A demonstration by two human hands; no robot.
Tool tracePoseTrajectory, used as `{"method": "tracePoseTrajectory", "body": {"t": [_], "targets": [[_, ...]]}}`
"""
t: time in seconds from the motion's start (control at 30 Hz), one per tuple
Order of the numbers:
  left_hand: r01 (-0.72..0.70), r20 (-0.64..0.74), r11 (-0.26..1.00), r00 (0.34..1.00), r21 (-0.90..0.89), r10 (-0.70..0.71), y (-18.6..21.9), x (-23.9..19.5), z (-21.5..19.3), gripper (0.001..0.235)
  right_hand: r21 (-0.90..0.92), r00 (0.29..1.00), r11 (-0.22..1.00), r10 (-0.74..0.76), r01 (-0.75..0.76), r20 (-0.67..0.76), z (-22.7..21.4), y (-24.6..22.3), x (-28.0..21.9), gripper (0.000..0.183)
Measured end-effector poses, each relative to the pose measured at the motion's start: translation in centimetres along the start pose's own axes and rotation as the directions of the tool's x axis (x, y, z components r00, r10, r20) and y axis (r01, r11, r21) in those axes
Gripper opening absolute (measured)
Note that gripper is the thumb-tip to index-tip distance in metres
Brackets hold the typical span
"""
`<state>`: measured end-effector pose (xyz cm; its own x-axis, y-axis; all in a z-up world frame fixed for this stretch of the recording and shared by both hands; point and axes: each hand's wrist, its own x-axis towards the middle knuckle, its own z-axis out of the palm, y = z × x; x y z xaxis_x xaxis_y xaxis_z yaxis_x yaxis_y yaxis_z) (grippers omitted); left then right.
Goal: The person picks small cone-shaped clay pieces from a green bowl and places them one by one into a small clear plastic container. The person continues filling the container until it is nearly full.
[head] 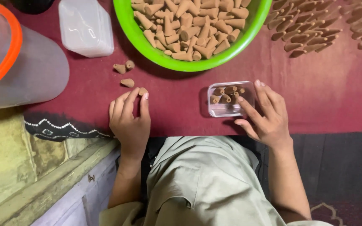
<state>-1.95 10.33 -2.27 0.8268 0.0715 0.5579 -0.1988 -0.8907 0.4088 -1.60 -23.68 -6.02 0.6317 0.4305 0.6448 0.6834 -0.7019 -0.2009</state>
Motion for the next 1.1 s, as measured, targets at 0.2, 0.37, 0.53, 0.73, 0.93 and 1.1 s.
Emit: {"method": "tracePoseTrajectory", "body": {"t": [0.2, 0.37, 0.53, 0.73, 0.93, 1.1], "targets": [[-0.058, 0.139, 0.921, 0.983, -0.385, 0.120, 6.4, 0.6, 0.4, 0.022, 0.017, 0.998, 1.000, 0.025, -0.026, 0.056, -0.1, -0.2, 0.5, 0.053], [-0.183, 0.179, 0.914, 0.949, -0.362, 0.261, 9.7, 0.9, 1.8, 0.022, 0.011, 0.996, 0.999, 0.047, -0.048, 0.079, -0.3, -0.4, 0.5, 0.055], [-0.281, 0.206, 0.915, 0.915, -0.288, 0.346, 10.6, 1.2, 2.5, 0.018, -0.017, 0.991, 0.998, 0.056, -0.055, 0.118, -0.4, -0.5, 0.8, 0.058], [-0.279, 0.242, 0.923, 0.907, -0.264, 0.343, 11.0, 1.2, 3.1, 0.011, 0.017, 0.997, 0.998, 0.054, -0.055, 0.051, -0.3, -0.4, 0.2, 0.056], [-0.303, 0.277, 0.924, 0.890, -0.234, 0.362, 11.4, 1.6, 3.4, 0.010, 0.037, 0.998, 0.997, 0.065, -0.065, 0.005, -0.4, -0.4, 0.1, 0.054], [-0.293, 0.384, 0.940, 0.859, -0.172, 0.338, 11.1, 1.9, 3.8, 0.020, 0.052, 0.999, 0.997, 0.052, -0.052, 0.002, -0.6, -0.5, 0.2, 0.050]]}}
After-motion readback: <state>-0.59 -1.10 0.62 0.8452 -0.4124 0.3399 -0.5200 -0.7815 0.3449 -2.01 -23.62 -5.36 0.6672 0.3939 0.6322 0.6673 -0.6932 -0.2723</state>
